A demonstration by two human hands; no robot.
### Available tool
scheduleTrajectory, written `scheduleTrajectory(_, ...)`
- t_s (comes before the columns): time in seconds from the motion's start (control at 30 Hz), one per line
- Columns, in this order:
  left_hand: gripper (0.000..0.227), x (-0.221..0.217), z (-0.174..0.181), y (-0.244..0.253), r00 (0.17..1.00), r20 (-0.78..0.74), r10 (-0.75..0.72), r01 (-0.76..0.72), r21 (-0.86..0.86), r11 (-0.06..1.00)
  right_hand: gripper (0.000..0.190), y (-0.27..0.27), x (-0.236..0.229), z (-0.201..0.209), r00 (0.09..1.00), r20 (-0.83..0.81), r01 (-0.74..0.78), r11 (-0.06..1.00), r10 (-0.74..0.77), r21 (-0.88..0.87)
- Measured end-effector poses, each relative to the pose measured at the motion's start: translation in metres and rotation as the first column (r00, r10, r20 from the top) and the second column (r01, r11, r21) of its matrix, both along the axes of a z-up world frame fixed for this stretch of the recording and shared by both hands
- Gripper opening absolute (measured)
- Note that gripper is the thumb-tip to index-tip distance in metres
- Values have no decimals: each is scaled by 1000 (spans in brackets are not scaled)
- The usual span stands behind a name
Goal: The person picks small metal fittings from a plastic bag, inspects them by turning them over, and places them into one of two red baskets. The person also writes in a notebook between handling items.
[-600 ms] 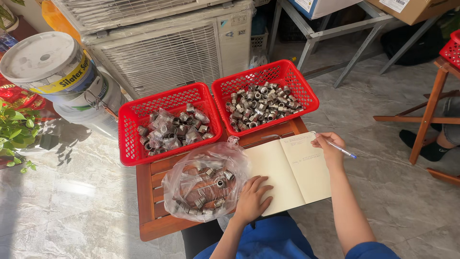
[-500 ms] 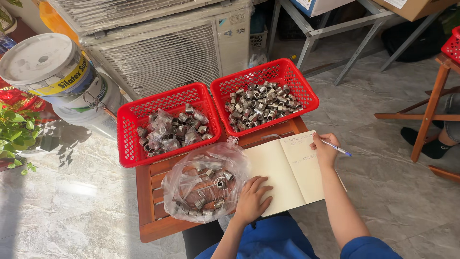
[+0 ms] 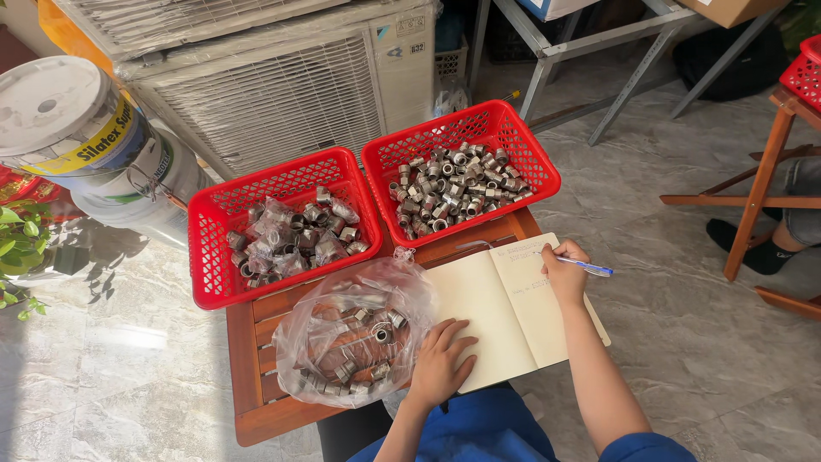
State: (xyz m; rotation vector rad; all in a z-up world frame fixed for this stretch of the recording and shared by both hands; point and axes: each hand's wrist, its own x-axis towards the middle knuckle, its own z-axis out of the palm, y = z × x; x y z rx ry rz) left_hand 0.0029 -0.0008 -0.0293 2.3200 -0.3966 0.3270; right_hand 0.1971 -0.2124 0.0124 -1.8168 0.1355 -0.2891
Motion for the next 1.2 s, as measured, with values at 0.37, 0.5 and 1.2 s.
scheduleTrajectory(0.37, 23, -1, -21, 0, 1000, 6, -2, 2, -2, 1000, 39, -8, 8, -20, 999, -3, -38, 999, 38, -35)
scheduleTrajectory(0.5, 22, -1, -25, 0, 1000, 4, 0, 0, -5, 1000, 41, -9, 10, -23, 999, 25, -44, 997, 46, -61)
scheduleTrajectory(1.2, 21, -1, -37, 0, 1000, 11, 2, -2, -3, 1000, 34, -11, 12, -34, 972, 229, 104, 962, -45, -251)
